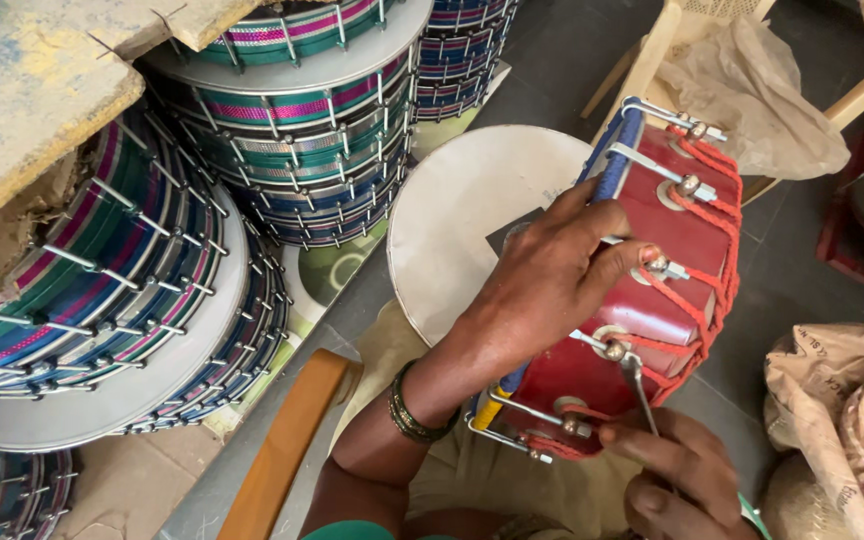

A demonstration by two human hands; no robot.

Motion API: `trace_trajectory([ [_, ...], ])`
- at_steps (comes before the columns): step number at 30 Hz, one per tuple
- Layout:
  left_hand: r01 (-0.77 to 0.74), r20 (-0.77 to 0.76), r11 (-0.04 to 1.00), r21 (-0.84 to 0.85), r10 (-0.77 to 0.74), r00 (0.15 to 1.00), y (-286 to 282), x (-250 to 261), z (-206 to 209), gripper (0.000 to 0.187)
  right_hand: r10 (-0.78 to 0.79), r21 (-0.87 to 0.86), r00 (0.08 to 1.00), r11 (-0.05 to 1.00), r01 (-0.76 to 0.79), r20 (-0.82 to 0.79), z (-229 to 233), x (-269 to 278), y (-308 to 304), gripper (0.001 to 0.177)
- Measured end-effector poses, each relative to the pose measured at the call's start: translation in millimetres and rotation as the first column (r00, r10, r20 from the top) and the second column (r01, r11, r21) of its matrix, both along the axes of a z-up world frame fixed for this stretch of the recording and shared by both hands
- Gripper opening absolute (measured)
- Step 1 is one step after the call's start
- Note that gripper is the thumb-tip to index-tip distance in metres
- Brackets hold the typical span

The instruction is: The person holds a red drum on their lap and uses a wrench to tighten the tuning lugs around the drum's rim. They rotate the drum to access different lugs and continue tightening them throughout the video.

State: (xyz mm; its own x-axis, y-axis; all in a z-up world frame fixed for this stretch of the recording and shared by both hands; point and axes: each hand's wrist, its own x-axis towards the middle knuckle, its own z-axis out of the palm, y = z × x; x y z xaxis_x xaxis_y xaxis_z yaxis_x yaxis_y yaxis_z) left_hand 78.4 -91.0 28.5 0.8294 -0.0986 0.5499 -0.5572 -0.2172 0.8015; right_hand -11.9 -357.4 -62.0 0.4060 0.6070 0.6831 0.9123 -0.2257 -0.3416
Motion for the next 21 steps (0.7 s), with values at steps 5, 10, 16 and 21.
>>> trace_trajectory([
  [5, 0.036, 0.030, 0.999, -0.015, -0.035, 0.999, -4, -6, -2, 0.020, 0.149, 0.498, 0.881, 0.861, 0.108, -0.449, 5, -27, -31, 0.032],
  [10, 0.048, 0.064, 0.999, -0.008, -0.047, 0.997, -5, -22, -6, 0.015, 0.175, 0.682, 0.799, 0.642, 0.350, -0.575, 44, -1, -8, 0.043],
  [16, 0.051, 0.072, 0.999, -0.009, -0.050, 0.996, -4, -29, -8, 0.013, -0.015, 0.533, 0.770, 0.713, 0.455, -0.637, 104, 45, 37, 0.025],
  [21, 0.059, 0.063, 0.998, -0.025, -0.058, 0.996, -2, -34, -9, 0.015, -0.048, 0.454, 0.733, 0.757, 0.470, -0.678, 127, 47, 65, 0.028],
])
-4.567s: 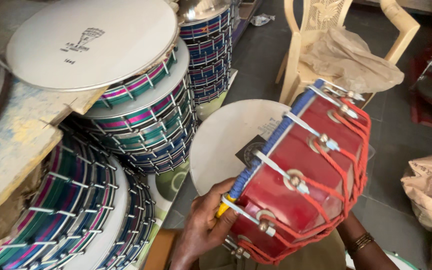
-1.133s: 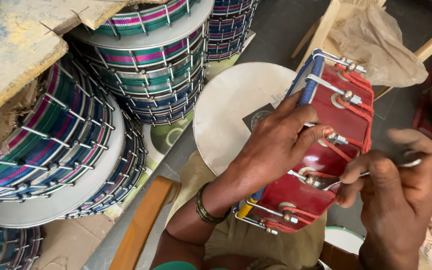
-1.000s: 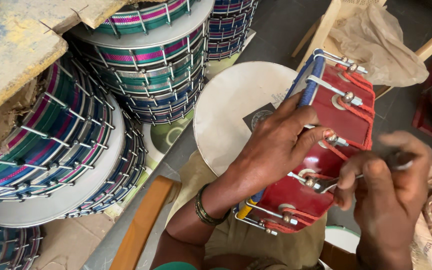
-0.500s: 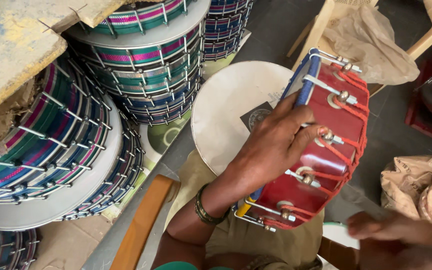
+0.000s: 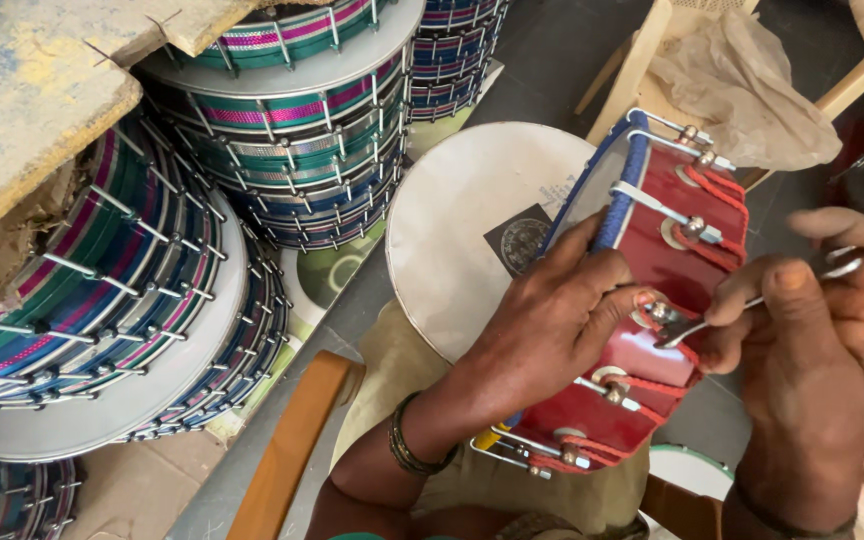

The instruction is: The person holds a red drum on their lap and uses a wrench to tighten the tuning lugs around the drum's rim. They rotate the drum to access different lugs and continue tightening them throughout the video.

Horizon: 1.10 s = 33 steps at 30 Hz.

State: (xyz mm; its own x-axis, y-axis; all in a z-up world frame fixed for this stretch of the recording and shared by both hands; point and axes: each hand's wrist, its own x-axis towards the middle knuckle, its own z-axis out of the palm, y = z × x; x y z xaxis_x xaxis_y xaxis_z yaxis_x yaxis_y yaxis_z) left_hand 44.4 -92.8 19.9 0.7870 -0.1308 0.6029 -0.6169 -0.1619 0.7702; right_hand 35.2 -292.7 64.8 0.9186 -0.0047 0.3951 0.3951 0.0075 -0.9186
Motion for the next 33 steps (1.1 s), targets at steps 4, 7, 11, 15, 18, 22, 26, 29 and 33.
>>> trace_trajectory([
  [4, 0.022, -0.035, 1.000, 0.007, -0.022, 0.999, 1, -3, 1, 0.016, -0.043, 0.004, 0.999, 0.999, 0.043, -0.031, 8, -3, 2, 0.028],
  [7, 0.010, -0.024, 1.000, 0.006, -0.010, 1.000, 1, -3, 1, 0.016, -0.059, -0.060, 0.998, 0.997, 0.058, -0.013, 8, 5, 3, 0.030],
  [11, 0.015, -0.039, 1.000, 0.000, -0.015, 0.999, 1, -3, 1, 0.016, -0.036, -0.013, 0.999, 0.999, 0.036, -0.001, -3, 2, -2, 0.029],
  [15, 0.013, -0.021, 1.000, -0.006, -0.014, 1.000, 3, -3, 0, 0.015, -0.021, -0.017, 0.987, 1.000, 0.024, 0.157, -40, -9, -19, 0.024],
  [18, 0.009, 0.004, 1.000, -0.026, -0.009, 1.000, 2, 0, -1, 0.013, -0.067, -0.265, 0.955, 0.953, 0.147, 0.291, -66, -15, -23, 0.028],
  [22, 0.006, -0.013, 1.000, 0.007, -0.006, 1.000, -1, 4, -2, 0.014, 0.217, -0.554, 0.845, 0.826, 0.108, 0.488, -60, -35, -28, 0.023],
  [26, 0.003, 0.011, 1.000, 0.010, -0.003, 1.000, -4, 1, -2, 0.014, 0.047, -0.106, 0.953, 0.994, -0.016, 0.299, -65, -60, -46, 0.038],
  [29, 0.008, 0.001, 1.000, 0.012, -0.008, 1.000, -4, -1, -1, 0.015, 0.039, 0.062, 0.987, 0.997, -0.049, 0.154, -61, -48, -66, 0.043],
  [33, 0.017, -0.021, 1.000, 0.019, -0.017, 1.000, -3, -1, -2, 0.015, 0.028, 0.144, 0.999, 0.989, -0.034, 0.045, -41, 1, -57, 0.039],
])
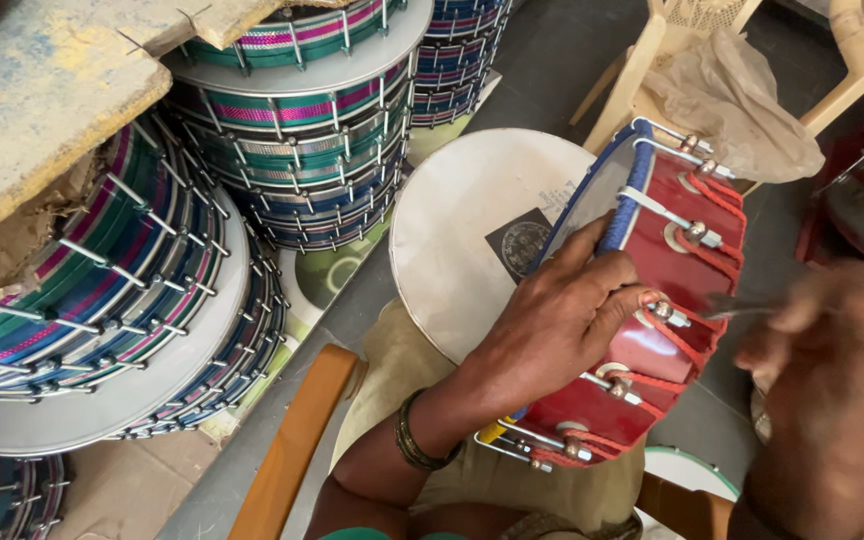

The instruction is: The person holds a red drum on their lap and uses a wrench to tighten the tuning lugs around the drum's rim. They rotate the drum to access different lugs and continue tightening them throughout the video.

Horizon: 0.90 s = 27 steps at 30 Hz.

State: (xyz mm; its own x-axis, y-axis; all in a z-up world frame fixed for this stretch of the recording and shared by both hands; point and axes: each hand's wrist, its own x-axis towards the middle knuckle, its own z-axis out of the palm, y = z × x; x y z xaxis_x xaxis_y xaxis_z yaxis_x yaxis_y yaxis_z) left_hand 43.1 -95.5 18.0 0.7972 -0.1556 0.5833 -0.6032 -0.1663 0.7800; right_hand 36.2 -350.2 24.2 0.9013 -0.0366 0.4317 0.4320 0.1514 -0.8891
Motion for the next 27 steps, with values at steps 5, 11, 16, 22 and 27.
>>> trace_trajectory([
  [5, -0.001, 0.014, 1.000, -0.016, 0.001, 1.000, 1, 4, -4, 0.015, 0.019, -0.024, 0.998, 1.000, -0.017, 0.057, 15, 6, 33, 0.022],
  [11, -0.025, -0.013, 1.000, 0.004, 0.025, 1.000, 3, 7, -4, 0.015, -0.092, -0.113, 0.937, 0.984, 0.138, 0.336, -24, -7, 40, 0.027],
  [16, -0.073, 0.082, 0.997, 0.034, 0.070, 0.994, 2, 6, 0, 0.031, -0.082, -0.189, 0.896, 0.965, 0.180, 0.436, -47, -25, 48, 0.032],
  [22, -0.199, 0.305, 0.959, 0.203, 0.131, 0.943, -4, 24, 6, 0.046, -0.075, -0.139, 0.972, 0.984, 0.108, 0.224, -32, -22, 51, 0.032],
  [27, -0.200, 0.271, 0.935, 0.294, 0.119, 0.955, -13, 45, 11, 0.058, 0.057, -0.077, 0.978, 0.996, -0.042, 0.201, -25, -18, 48, 0.027],
])
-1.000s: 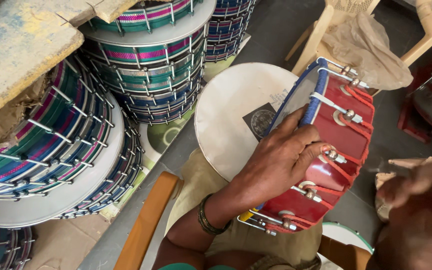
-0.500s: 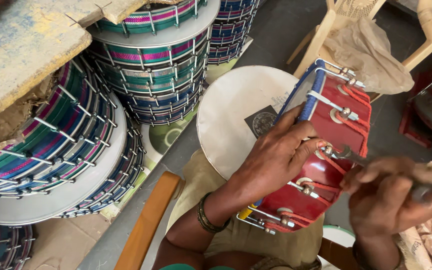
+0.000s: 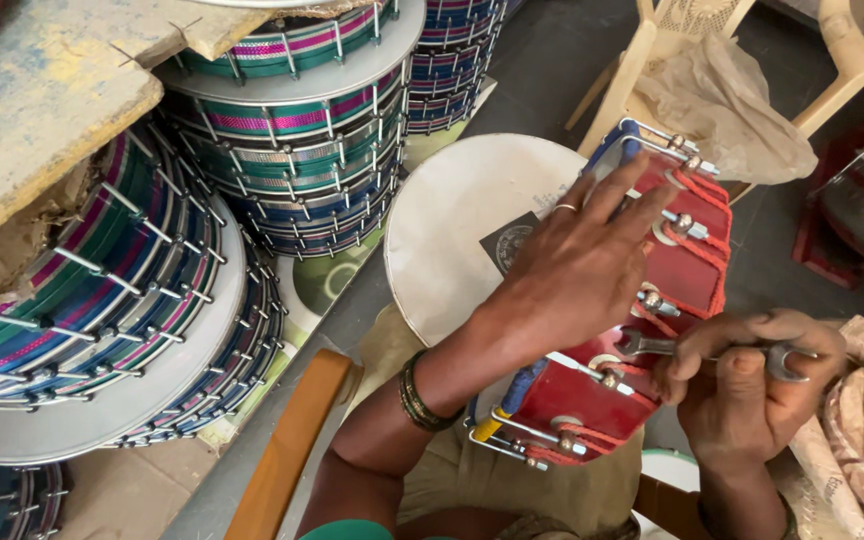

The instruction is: The person holds a red drum on their lap and uses a wrench to tighten the tuning lugs around the drum's rim. They rotate the drum to access different lugs and continue tightening them throughout the video.

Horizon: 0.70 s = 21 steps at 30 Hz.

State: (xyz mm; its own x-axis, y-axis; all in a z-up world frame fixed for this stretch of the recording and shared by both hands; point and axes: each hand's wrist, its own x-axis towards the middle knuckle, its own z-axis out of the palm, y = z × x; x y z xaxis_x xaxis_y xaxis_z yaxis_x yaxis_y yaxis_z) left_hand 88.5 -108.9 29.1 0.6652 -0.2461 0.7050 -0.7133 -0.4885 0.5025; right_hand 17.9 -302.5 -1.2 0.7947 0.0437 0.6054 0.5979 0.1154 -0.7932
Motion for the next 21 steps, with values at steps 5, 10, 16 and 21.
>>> trace_trajectory([
  [5, 0.052, -0.233, 0.999, 0.012, -0.048, 0.971, 7, -12, 3, 0.054, -0.071, 0.153, 0.995, 0.985, 0.080, -0.063, 4, 0, -22, 0.025],
  [10, 0.033, -0.097, 0.997, -0.074, -0.041, 0.994, 8, -26, -7, 0.045, -0.124, 0.155, 0.984, 0.977, 0.144, -0.129, -2, 23, -62, 0.035],
  [16, 0.036, -0.091, 0.993, -0.111, -0.046, 0.995, 11, -31, -5, 0.050, -0.168, -0.020, 0.975, 0.986, 0.167, -0.142, 6, 48, -67, 0.048],
  [21, 0.027, -0.068, 0.994, -0.110, -0.035, 0.997, 13, -34, -5, 0.052, -0.165, -0.094, 0.974, 0.984, 0.152, -0.156, 43, 67, -40, 0.028],
])
